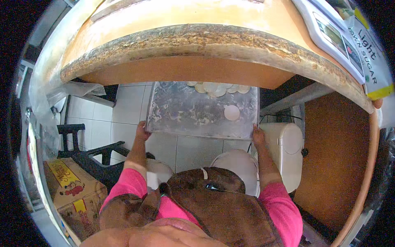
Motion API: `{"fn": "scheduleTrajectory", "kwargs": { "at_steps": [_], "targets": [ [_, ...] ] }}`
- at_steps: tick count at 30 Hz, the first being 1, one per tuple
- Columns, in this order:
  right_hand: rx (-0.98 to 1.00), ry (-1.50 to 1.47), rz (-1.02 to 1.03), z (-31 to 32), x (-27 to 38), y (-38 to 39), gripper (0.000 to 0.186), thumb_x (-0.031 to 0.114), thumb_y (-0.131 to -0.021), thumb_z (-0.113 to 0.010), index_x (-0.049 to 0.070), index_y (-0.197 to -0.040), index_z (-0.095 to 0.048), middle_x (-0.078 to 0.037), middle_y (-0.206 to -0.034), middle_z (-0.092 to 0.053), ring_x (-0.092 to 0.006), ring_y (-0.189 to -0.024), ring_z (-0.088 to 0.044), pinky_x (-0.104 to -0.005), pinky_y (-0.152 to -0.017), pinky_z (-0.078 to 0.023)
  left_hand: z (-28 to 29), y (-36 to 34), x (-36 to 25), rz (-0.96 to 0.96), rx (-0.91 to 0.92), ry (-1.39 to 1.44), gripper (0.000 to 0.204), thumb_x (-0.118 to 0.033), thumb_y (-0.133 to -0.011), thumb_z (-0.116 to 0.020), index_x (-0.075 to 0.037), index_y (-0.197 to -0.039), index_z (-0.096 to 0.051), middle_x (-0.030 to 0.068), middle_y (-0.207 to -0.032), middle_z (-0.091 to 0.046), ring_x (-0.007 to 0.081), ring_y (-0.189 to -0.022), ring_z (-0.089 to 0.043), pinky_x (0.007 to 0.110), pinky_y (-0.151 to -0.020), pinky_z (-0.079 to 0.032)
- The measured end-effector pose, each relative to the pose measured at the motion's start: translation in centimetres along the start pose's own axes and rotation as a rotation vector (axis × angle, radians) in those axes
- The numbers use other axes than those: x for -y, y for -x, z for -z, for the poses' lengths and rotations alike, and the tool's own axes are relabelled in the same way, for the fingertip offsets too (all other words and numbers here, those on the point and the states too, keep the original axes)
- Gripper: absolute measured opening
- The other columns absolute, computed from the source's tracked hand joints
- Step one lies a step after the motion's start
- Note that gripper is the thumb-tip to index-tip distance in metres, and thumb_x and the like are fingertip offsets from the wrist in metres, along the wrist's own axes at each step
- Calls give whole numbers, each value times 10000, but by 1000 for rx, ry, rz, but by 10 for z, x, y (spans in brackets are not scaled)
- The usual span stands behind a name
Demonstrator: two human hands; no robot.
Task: The person picks up a tray of flattened dough rounds and places them individually onto a larger metal baking sheet, then moves to a counter to prepare more dough by hand.
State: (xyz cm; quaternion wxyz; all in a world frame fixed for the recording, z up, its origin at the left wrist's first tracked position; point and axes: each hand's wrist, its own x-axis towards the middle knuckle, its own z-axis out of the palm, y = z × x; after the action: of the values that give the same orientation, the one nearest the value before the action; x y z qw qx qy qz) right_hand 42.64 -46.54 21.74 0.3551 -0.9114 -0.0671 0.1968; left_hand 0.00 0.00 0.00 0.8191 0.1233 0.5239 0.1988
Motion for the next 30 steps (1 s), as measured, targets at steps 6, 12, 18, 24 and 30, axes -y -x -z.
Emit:
{"fn": "scheduleTrajectory", "kwargs": {
  "at_steps": [6, 12, 18, 24, 30],
  "targets": [
    [-146, 375, 223, 21, -40, -41, 612, 533, -930, -425, -38, -791, -597, -108, -660, -570, -245, -618, -524, -421, -606, -428, -77, 74, -43, -12, 127, -384, 930, -785, -768, -405, 11, -1225, -555, 203, -1168, -590, 351, -1100, -537, 485, -892, -404],
    [-178, 605, 518, 58, -11, 28, 464, 446, -948, -393, 55, -1037, -627, -195, -828, -635, -346, -798, -609, -433, -749, -478, -83, 148, 6, -280, -400, -1146, 787, -635, -886, -370, 71, -1185, -548, 230, -951, -652, 346, -918, -615, 432, -800, -462],
    [118, 367, 159, 33, 4, 110, 594, 507, -932, -368, -23, -852, -626, -250, -837, -626, -433, -812, -597, -500, -762, -450, 81, 161, 1, -534, -470, -1309, 582, -229, -922, -448, 49, -1384, -228, 231, -828, -642, 412, -783, -618, 477, -655, -481],
    [-14, 496, 107, 76, -3, 177, 509, 411, -956, -396, -40, -881, -617, -272, -876, -620, -428, -824, -600, -487, -752, -458, -13, 239, 5, -427, -561, -1710, 423, -255, -961, -361, -12, -1305, -397, 255, -915, -636, 425, -873, -607, 494, -736, -476],
    [-84, 382, 49, 101, 19, 231, 392, 313, -946, -466, -35, -860, -623, -272, -776, -600, -424, -769, -599, -476, -688, -452, -19, 277, -27, -469, -756, -1480, 647, -470, -968, -153, -40, -1151, -601, 238, -1096, -611, 414, -1048, -556, 481, -924, -410]
  ]
}}
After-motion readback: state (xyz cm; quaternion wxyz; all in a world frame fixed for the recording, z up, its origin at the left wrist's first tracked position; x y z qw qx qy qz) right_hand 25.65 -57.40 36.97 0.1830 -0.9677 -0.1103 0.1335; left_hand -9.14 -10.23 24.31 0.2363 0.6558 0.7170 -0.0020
